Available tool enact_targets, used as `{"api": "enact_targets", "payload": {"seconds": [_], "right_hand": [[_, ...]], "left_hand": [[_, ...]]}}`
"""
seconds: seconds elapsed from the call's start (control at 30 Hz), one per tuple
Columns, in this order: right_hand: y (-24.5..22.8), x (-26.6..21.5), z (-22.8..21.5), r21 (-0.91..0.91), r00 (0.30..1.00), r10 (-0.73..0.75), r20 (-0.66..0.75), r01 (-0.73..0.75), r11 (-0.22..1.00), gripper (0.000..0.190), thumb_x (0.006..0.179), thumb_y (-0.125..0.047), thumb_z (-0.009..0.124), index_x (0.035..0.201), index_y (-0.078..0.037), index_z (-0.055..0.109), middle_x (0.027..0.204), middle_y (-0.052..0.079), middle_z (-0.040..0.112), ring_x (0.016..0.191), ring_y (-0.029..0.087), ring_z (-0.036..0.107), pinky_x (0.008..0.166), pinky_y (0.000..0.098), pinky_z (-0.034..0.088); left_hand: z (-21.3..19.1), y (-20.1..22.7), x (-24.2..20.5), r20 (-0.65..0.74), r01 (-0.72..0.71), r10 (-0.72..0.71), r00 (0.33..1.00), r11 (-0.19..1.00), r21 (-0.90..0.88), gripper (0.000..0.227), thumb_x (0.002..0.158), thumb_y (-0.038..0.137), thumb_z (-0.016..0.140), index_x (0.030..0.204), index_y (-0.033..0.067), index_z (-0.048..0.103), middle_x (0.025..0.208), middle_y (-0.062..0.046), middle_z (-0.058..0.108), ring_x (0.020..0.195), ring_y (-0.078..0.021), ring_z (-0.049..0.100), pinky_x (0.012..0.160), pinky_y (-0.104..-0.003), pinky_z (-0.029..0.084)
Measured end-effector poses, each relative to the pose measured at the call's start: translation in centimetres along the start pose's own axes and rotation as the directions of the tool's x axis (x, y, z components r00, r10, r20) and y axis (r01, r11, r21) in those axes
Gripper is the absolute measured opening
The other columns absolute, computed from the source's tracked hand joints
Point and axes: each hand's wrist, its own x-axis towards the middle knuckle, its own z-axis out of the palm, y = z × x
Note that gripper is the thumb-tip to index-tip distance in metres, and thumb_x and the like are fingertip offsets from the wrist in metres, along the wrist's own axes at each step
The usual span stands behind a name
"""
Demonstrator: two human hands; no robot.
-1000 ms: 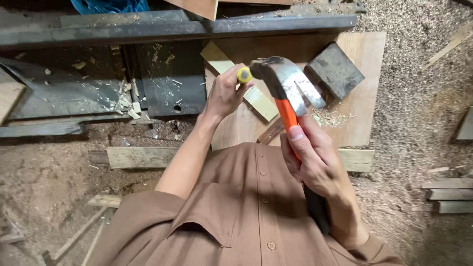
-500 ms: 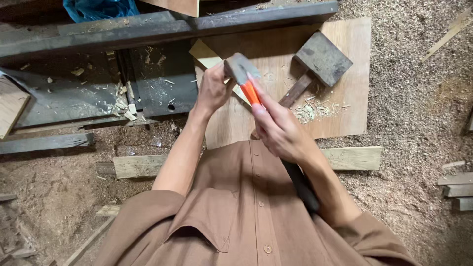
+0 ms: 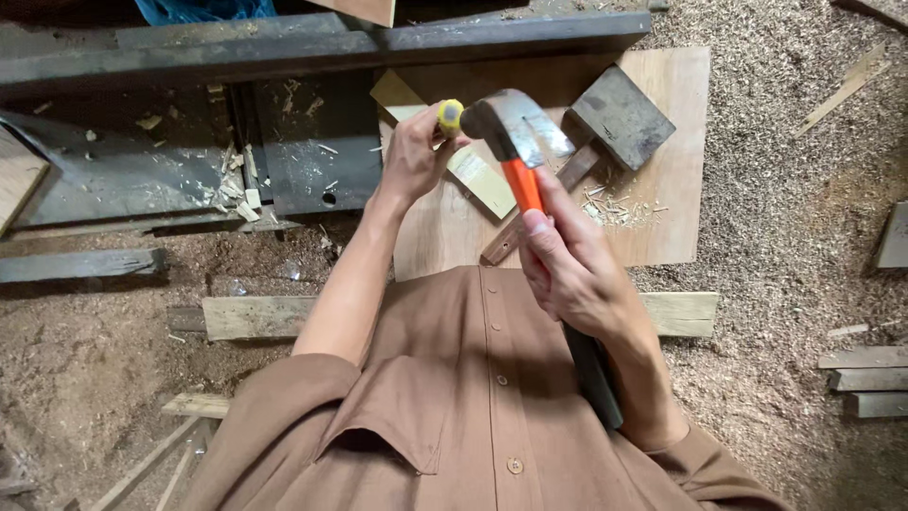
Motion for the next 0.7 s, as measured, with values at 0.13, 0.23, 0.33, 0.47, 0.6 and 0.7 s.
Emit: {"api": "enact_targets", "payload": {"seconds": [0.13,0.23,0.33,0.47,0.6,0.7], "right_hand": [[-0.1,0.2,0.3,0.017,1.000,0.029,-0.002,-0.028,0.999,0.061,0.106,-0.019,0.048,0.163,-0.012,0.026,0.063,-0.006,0.040,0.049,0.004,0.039,0.040,0.0202,0.036],[-0.1,1.7,1.1,-0.078,0.997,0.075,-0.006,-0.075,0.994,0.060,0.106,-0.023,0.044,0.163,-0.016,0.026,0.059,-0.005,0.041,0.045,0.005,0.038,0.038,0.0214,0.036],[-0.6,2.3,2.1,0.028,1.000,0.018,0.020,-0.018,0.999,0.059,0.112,-0.021,0.045,0.168,-0.010,0.029,0.070,-0.006,0.040,0.055,0.005,0.039,0.047,0.0216,0.036],[-1.5,1.0,2.1,-0.041,0.994,0.091,-0.061,-0.093,0.995,0.059,0.106,-0.025,0.043,0.163,-0.014,0.028,0.059,-0.003,0.041,0.045,0.006,0.038,0.037,0.0228,0.037],[-1.1,1.5,1.9,-0.059,0.997,0.066,-0.050,-0.069,0.996,0.059,0.107,-0.026,0.043,0.163,-0.013,0.030,0.058,-0.003,0.039,0.044,0.006,0.037,0.037,0.0229,0.036],[-0.4,2.2,2.2,-0.105,0.994,0.094,-0.055,-0.100,0.990,0.060,0.106,-0.027,0.042,0.163,-0.016,0.028,0.057,-0.003,0.039,0.042,0.006,0.037,0.036,0.0234,0.036]], "left_hand": [[-0.2,-0.1,-0.1,-0.021,-0.044,0.043,0.999,0.998,-0.050,0.022,0.088,0.000,0.078,0.105,0.0005,0.064,0.091,-0.014,0.071,0.083,-0.0258,0.074,0.070,-0.038,0.059],[0.1,-0.3,-0.4,-0.030,-0.080,0.079,0.996,0.996,-0.049,0.025,0.086,-0.001,0.079,0.106,0.0000,0.064,0.092,-0.015,0.070,0.084,-0.0297,0.072,0.071,-0.041,0.057],[0.3,-0.4,-0.3,-0.042,-0.090,0.088,0.995,0.994,-0.054,0.031,0.085,0.001,0.079,0.112,-0.0003,0.064,0.096,-0.017,0.069,0.086,-0.0313,0.071,0.073,-0.041,0.058],[0.1,-0.3,-0.2,0.071,0.051,-0.048,0.996,0.998,-0.031,0.023,0.092,0.014,0.083,0.098,0.0035,0.064,0.084,-0.012,0.069,0.077,-0.0293,0.069,0.070,-0.040,0.053],[-0.5,0.0,0.0,0.005,-0.070,0.071,0.997,0.994,-0.088,0.026,0.091,0.013,0.080,0.107,0.0016,0.064,0.088,-0.016,0.066,0.078,-0.0348,0.065,0.069,-0.043,0.051],[-1.0,0.2,-0.1,0.008,-0.083,0.084,0.996,0.994,-0.071,0.025,0.090,0.011,0.078,0.108,0.0019,0.063,0.089,-0.015,0.066,0.081,-0.0350,0.066,0.071,-0.043,0.050]]}}
